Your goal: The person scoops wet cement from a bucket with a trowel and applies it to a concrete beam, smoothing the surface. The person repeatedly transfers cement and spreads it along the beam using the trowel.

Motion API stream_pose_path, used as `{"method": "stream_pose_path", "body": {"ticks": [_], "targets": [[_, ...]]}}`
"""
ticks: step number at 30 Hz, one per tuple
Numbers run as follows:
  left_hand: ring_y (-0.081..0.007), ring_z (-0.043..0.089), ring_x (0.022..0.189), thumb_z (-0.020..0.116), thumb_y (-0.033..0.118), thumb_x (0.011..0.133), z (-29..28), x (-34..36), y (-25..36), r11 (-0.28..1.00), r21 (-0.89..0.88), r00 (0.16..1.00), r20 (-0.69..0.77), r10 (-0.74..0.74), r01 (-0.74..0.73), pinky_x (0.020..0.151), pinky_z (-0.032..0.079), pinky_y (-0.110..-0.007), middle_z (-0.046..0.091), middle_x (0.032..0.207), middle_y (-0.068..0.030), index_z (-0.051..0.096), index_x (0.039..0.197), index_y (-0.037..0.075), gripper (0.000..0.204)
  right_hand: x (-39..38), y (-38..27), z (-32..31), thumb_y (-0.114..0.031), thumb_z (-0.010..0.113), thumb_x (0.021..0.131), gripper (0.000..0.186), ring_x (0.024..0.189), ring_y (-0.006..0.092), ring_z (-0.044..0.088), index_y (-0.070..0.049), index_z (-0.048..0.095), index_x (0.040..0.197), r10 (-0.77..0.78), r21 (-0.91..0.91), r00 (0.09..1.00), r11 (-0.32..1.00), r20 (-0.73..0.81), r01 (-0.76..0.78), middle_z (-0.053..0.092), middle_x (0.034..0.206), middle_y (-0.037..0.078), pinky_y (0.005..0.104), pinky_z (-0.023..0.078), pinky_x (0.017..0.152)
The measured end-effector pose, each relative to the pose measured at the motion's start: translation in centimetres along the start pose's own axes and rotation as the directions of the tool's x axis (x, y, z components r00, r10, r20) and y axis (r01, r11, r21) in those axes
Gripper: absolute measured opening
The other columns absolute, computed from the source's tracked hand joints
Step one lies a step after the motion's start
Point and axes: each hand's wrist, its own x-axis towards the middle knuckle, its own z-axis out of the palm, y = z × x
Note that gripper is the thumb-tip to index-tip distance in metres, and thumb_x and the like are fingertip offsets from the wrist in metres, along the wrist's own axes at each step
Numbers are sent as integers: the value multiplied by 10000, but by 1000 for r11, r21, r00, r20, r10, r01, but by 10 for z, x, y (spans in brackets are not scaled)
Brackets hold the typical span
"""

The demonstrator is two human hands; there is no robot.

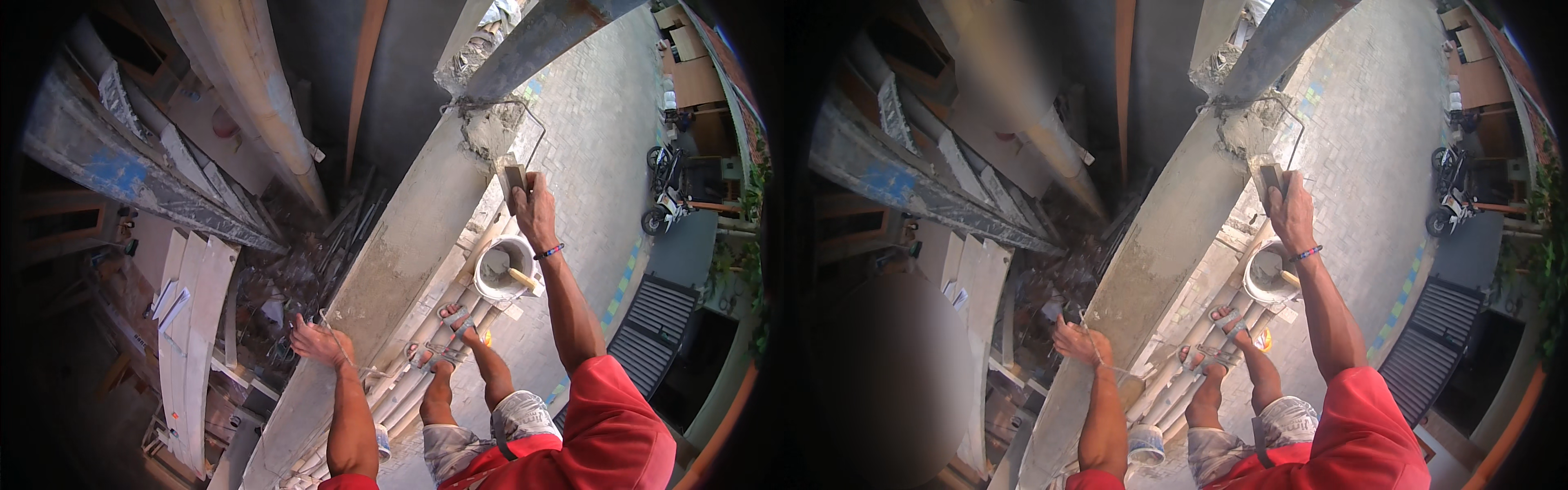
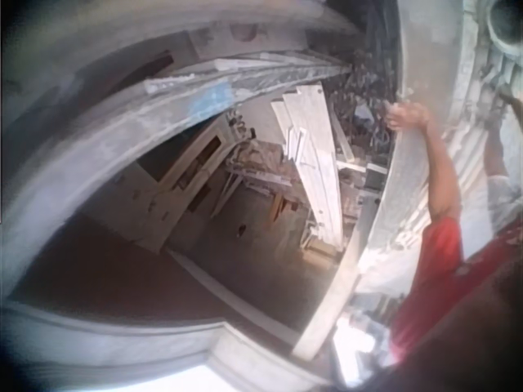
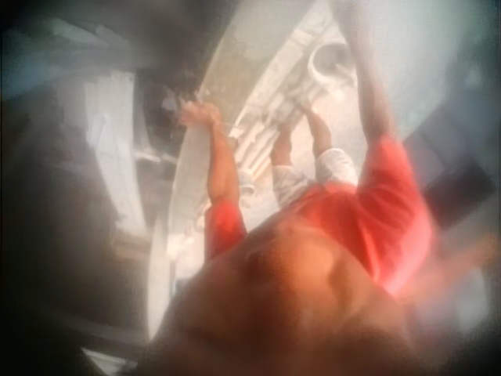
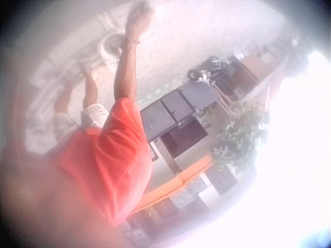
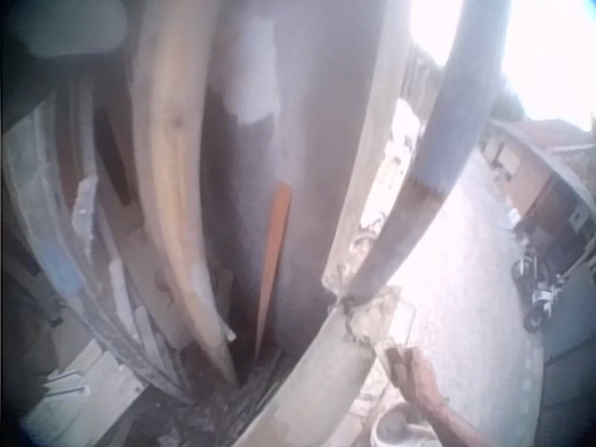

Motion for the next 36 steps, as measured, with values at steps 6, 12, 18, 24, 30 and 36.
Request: {"method": "stream_pose_path", "body": {"ticks": [6, 12, 18, 24, 30, 36], "targets": [[-376, 507, 1178, 460, 116, 973, -2, 0, 8, 998, 7, 997, -45, 55, -55, 1007, 339, -537, 575, 1216, -181, 546, 1258, 34, 309, 74, -10, 18, -130, 628, 863, 303, 825, 426, 667, -3, 567, 1132, -46, 67, 998, 997, -41, 49, 673, 858, 263, 478, 505, 730], [-374, 475, 1247, 430, 110, 993, -1, 0, 3, 1000, -16, 999, 45, 0, 0, 1076, 276, -599, 549, 1278, -158, 506, 1287, 78, 305, 39, -32, 44, -81, 624, 850, 284, 920, 449, 638, 0, 572, 1117, -161, 77, 981, 985, 109, 153, 659, 974, 268, 491, 499, 785], [-382, 479, 1229, 433, 94, 986, 1, 1, 5, 1000, 0, 1000, 17, 17, -17, 1061, 292, -592, 551, 1243, -174, 509, 1280, 69, 304, -47, -50, 50, -90, 616, 889, 271, 966, 396, 623, -7, 592, 1145, -383, 170, 852, 923, 356, 344, 650, 1024, 217, 464, 501, 847], [-388, 491, 1190, 428, 96, 990, 0, -1, -1, 1000, 0, 1000, 6, 29, -29, 1038, 304, -592, 551, 1186, -184, 509, 1267, 59, 291, 9, -23, 23, -130, 632, 882, 315, 899, 418, 646, -3, 597, 1168, -162, 206, 978, 969, 133, 133, 666, 970, 248, 444, 503, 801], [-398, 496, 1171, 437, 96, 986, 1, 2, 4, 998, -3, 998, -28, 56, -56, 1035, 308, -585, 550, 1156, -188, 509, 1256, 54, 283, 97, -13, 29, -111, 623, 876, 324, 904, 430, 652, -14, 602, 1184, -271, 96, 963, 959, 10, 269, 672, 960, 256, 458, 499, 807], [-391, 495, 1181, 457, 77, 970, 0, 1, 3, 998, -12, 998, -18, 66, -66, 1037, 310, -576, 552, 1164, -189, 509, 1256, 53, 291, 123, -21, 42, -66, 612, 848, 294, 910, 435, 636, 3, 617, 1134, -322, 86, 946, 944, 42, 317, 662, 920, 257, 470, 493, 809]]}}
